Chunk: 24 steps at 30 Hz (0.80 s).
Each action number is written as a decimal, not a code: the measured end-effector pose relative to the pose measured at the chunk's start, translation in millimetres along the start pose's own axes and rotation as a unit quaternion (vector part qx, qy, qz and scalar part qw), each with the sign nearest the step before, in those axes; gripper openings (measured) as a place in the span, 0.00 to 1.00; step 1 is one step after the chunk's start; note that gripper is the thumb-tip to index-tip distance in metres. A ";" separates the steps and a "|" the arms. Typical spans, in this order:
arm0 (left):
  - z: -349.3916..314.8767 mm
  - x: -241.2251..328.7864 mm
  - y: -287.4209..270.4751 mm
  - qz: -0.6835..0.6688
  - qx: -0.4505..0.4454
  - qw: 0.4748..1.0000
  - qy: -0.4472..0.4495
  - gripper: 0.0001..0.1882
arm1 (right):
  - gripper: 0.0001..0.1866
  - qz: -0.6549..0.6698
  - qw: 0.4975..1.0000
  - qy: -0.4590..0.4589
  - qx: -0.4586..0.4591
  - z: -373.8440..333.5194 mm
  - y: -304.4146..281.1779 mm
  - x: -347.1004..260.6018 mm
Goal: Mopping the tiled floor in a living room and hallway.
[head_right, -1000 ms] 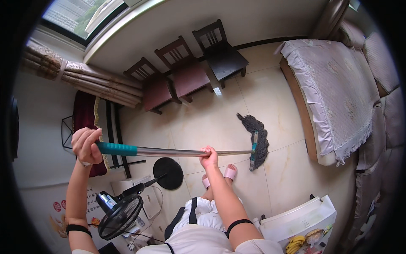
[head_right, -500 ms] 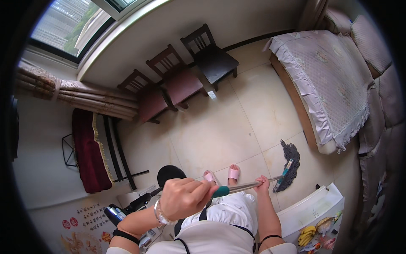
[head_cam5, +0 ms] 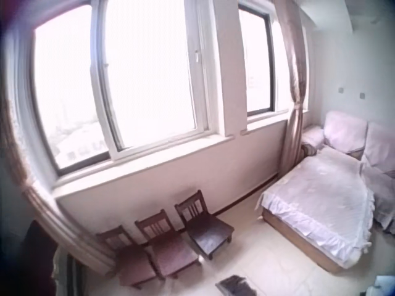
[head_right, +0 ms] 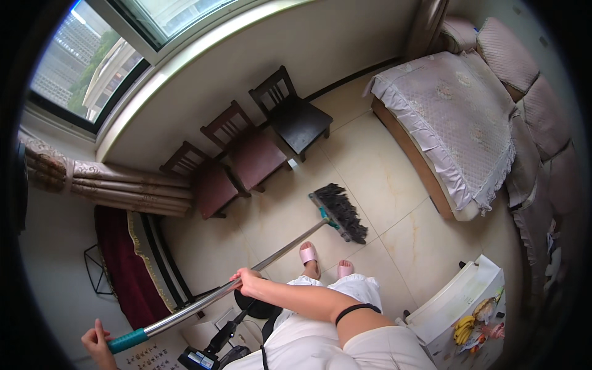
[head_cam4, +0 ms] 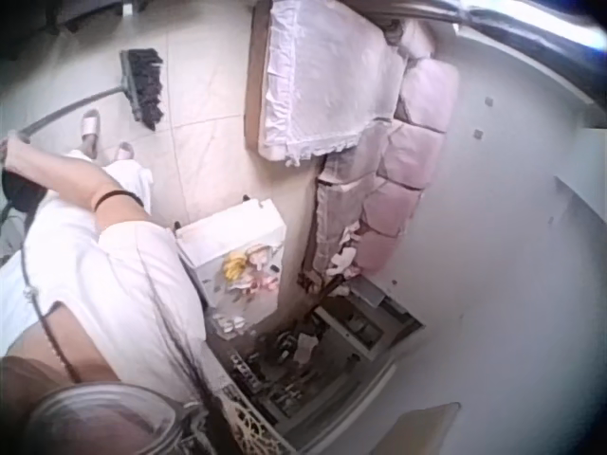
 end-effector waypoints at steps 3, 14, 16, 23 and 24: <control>2.8 41.6 34.3 0.090 -0.105 0.990 -0.025 0.15 | 0.02 0.045 0.993 0.052 -0.093 75.7 32.8 -4.2; 47.5 103.2 118.7 0.145 -0.266 0.953 0.004 0.19 | 0.03 0.122 0.986 -0.109 0.013 107.6 62.1 -90.1; 43.1 113.6 135.7 0.082 -0.278 0.957 -0.007 0.18 | 0.03 0.136 0.984 -0.113 0.003 107.9 53.3 -122.7; 25.8 214.9 228.4 0.038 -0.235 0.953 0.187 0.18 | 0.02 0.300 0.925 -0.149 -0.180 115.2 -20.0 -280.5; 50.8 230.1 246.6 0.027 -0.223 0.927 0.302 0.17 | 0.03 0.340 0.904 -0.161 -0.201 104.2 -31.7 -310.2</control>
Point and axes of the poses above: each hand's wrist, its own z-axis towards the middle knuckle, its own y-axis out of the palm, x = y × z, the point moved 1 cm from there along z, towards the middle knuckle, and after that the axes turned 12 degrees about -y, right-handed, at the moved point
